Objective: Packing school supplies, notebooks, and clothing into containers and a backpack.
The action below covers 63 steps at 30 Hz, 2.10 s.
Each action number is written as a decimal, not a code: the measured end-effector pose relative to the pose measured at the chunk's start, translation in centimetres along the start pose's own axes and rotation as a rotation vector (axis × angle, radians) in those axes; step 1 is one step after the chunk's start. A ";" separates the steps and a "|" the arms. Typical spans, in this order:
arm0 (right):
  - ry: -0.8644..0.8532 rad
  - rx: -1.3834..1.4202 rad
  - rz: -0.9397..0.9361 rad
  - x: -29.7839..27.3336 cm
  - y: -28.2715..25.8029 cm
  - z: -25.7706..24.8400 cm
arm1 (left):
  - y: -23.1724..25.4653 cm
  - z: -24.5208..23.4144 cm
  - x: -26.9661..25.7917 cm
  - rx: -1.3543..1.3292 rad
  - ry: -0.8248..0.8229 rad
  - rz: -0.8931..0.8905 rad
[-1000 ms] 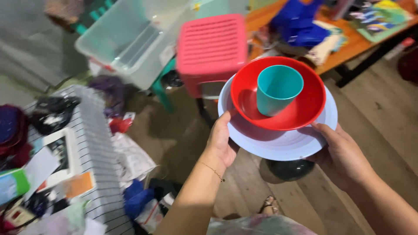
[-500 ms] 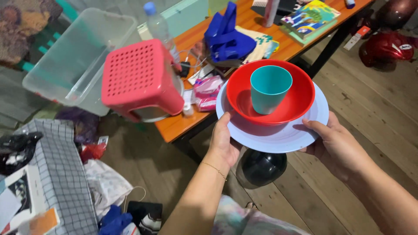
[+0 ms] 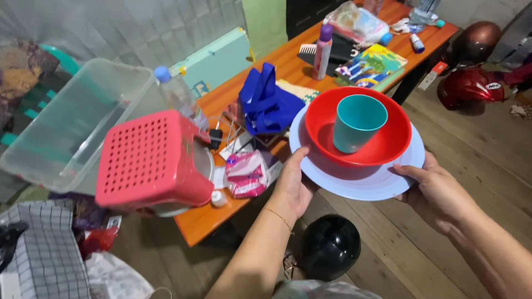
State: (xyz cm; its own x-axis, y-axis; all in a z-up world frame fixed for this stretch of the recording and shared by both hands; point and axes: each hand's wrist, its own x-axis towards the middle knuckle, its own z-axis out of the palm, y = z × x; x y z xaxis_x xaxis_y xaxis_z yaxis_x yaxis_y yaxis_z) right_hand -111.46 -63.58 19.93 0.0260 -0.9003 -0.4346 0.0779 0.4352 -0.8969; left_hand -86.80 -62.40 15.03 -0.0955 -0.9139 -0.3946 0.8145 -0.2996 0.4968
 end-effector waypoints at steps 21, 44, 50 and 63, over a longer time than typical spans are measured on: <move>-0.127 0.041 -0.116 22.4 -5.7 -11.5 | -1.9 4.9 14.0 0.172 0.033 0.095; -0.255 0.090 0.173 49.3 -6.6 -11.1 | -2.7 10.8 22.7 0.092 0.448 0.296; -0.226 0.077 0.195 52.1 -6.0 -10.3 | -2.1 10.5 22.6 0.095 0.463 0.306; -0.265 0.090 0.255 60.8 -1.0 -12.3 | -4.0 8.8 20.4 0.052 0.519 0.381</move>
State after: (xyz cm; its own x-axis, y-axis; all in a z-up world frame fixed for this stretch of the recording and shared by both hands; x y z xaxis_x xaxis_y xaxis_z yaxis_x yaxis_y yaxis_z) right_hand -122.20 -118.59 -6.58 0.3118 -0.7397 -0.5964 0.1223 0.6537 -0.7468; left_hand -97.02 -82.27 11.82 0.4947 -0.7116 -0.4989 0.7067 -0.0048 0.7075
